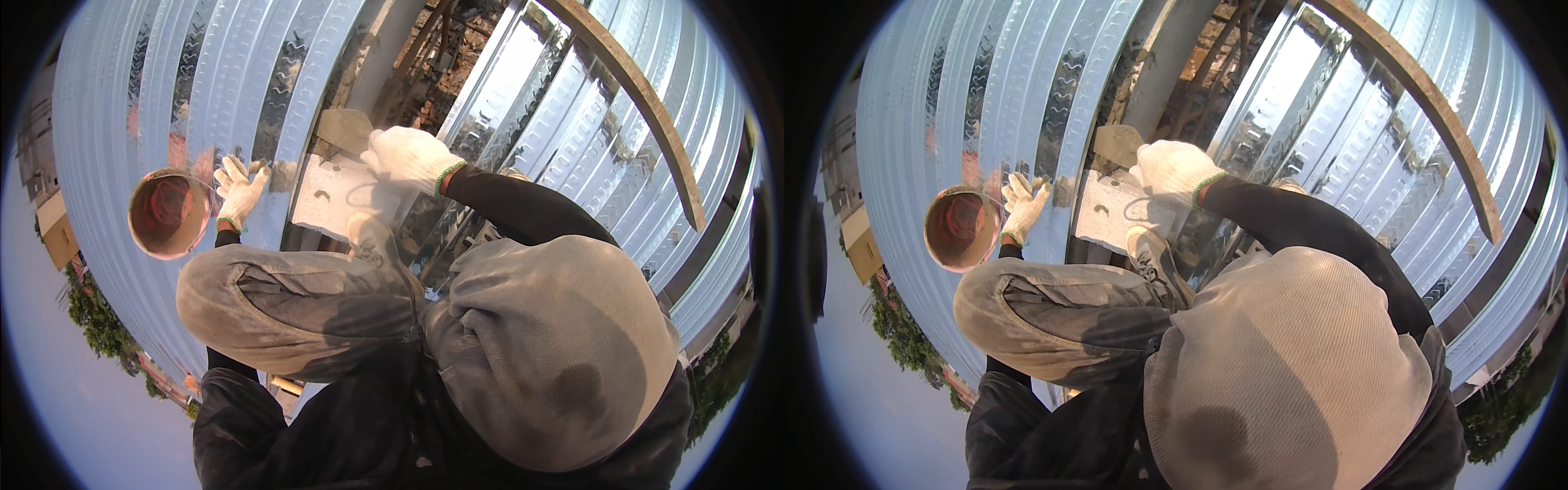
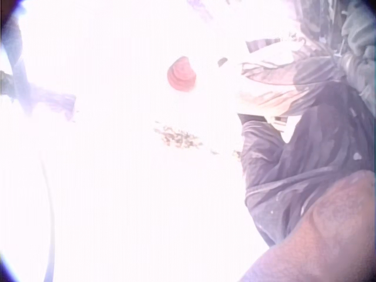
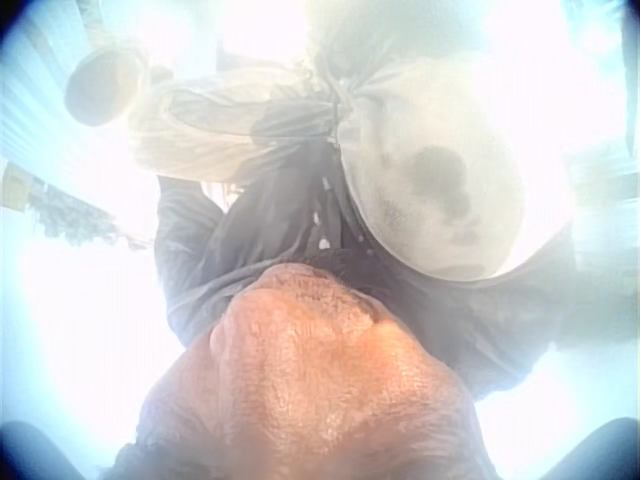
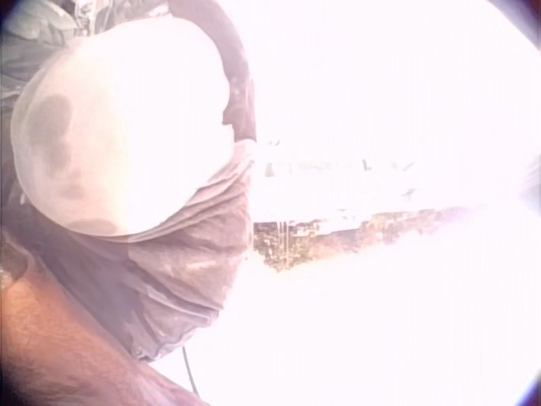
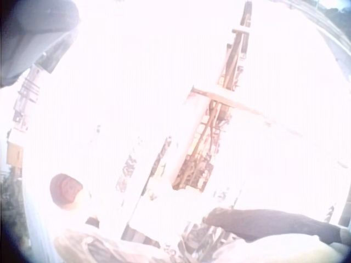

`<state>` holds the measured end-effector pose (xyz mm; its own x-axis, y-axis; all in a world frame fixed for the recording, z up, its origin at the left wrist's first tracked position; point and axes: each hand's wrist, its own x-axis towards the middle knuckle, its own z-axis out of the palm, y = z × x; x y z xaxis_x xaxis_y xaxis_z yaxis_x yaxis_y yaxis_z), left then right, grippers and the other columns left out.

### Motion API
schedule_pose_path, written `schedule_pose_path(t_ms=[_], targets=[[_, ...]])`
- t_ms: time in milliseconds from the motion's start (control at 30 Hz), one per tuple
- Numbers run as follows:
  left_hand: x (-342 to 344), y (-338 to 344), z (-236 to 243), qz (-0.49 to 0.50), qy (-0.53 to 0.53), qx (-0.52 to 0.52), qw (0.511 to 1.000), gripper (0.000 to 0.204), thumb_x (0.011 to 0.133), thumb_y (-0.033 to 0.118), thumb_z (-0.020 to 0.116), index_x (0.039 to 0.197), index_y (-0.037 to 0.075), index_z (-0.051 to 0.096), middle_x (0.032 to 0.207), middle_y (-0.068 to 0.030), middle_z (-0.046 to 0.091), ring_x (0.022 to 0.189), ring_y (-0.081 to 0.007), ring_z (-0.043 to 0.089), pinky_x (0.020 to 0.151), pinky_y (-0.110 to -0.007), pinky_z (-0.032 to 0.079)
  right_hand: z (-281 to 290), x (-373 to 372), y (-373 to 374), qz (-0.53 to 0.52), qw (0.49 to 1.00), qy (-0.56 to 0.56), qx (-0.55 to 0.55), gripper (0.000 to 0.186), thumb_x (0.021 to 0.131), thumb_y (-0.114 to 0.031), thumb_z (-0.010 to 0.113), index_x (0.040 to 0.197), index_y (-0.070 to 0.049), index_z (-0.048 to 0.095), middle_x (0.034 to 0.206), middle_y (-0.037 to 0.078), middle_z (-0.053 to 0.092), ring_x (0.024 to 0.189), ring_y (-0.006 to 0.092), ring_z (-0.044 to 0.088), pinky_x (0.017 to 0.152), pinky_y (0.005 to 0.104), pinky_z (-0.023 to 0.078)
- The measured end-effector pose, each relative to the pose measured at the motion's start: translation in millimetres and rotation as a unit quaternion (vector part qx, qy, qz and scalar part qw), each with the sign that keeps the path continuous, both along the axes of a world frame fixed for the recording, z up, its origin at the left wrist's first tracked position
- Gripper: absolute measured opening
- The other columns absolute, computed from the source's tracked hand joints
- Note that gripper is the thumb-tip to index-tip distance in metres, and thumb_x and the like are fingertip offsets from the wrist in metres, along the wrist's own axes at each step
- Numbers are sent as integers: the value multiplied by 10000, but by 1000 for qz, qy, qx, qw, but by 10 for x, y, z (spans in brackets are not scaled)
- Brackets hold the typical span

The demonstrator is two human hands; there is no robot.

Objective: The person scoops cement from a bucket using a trowel and applies it to the seams between metal roof panels. They smooth the cement along the joints and continue the process across multiple sections of the roof.

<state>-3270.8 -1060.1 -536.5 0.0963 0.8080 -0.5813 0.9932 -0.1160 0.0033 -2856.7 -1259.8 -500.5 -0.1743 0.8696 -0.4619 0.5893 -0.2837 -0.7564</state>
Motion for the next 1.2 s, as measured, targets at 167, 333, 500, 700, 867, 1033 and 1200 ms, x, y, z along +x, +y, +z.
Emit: schedule_pose_path(t_ms=[167, 333, 500, 700, 867, 1033, 1200], targets=[[-5, -7, -8, 6, 14, 1, 1000, 1327, 972, 733, 716, 1812, 35, -39, 1820, -383, -50, 1655, -645, 84, 1342, -680, 159, -65, 88, 63, 3, 999, -29, -13, 465, 1110, -385, 578, 1126, 43, 759, 1067, 301, 789, 1061, 481, 778, 955, 546, 616], [-100, -37, -37, 18, 21, 13, 1000, 1348, 957, 739, 727, 1816, 43, -44, 1825, -358, -55, 1627, -656, 161, 1324, -695, 215, -147, 297, 206, -100, 995, -11, -17, 494, 1104, -400, 583, 1065, 62, 754, 1033, 296, 785, 1050, 487, 768, 953, 539, 607], [-83, -45, 34, 4, 24, -15, 1000, 1299, 1016, 765, 646, 1811, 17, -57, 1847, -385, -102, 1717, -576, -94, 1371, -653, 47, -55, 317, -94, -106, 993, -30, -30, 459, 1099, -389, 602, 1111, 45, 751, 973, 305, 773, 988, 493, 772, 890, 552, 612], [289, -36, 85, 34, 18, -21, 999, 1291, 986, 740, 676, 1817, 57, -38, 1860, -317, -57, 1699, -591, -76, 1328, -710, 69, 149, 555, 58, 192, 954, -226, 38, 261, 1016, -281, 732, 1071, -48, 838, 1024, 197, 816, 989, 370, 821, 873, 500, 635], [-15, -37, -140, 34, 32, 29, 998, 1316, 935, 768, 722, 1830, 170, -36, 1844, -267, -29, 1659, -582, 124, 1243, -816, 246, -271, 575, 565, 245, 892, -290, 244, 131, 907, -181, 790, 997, -100, 839, 1003, 115, 777, 972, 305, 804, 823, 457, 605], [75, -124, -93, 36, 38, 15, 999, 1299, 960, 736, 721, 1830, 148, -43, 1845, -257, -30, 1663, -566, 121, 1252, -806, 265, -44, 1087, 896, 152, 894, -354, 227, 173, 856, -214, 815, 981, -99, 843, 861, 151, 788, 823, 365, 802, 755, 483, 628], [-6, -95, -40, 28, 20, 10, 999, 1292, 966, 714, 723, 1830, 150, -55, 1852, -265, -51, 1666, -601, 94, 1267, -803, 250, 95, 1338, 549, -2, 982, -184, -36, 474, 1055, -402, 660, 1313, -37, 814, 1029, 215, 815, 994, 404, 794, 919, 504, 631]])
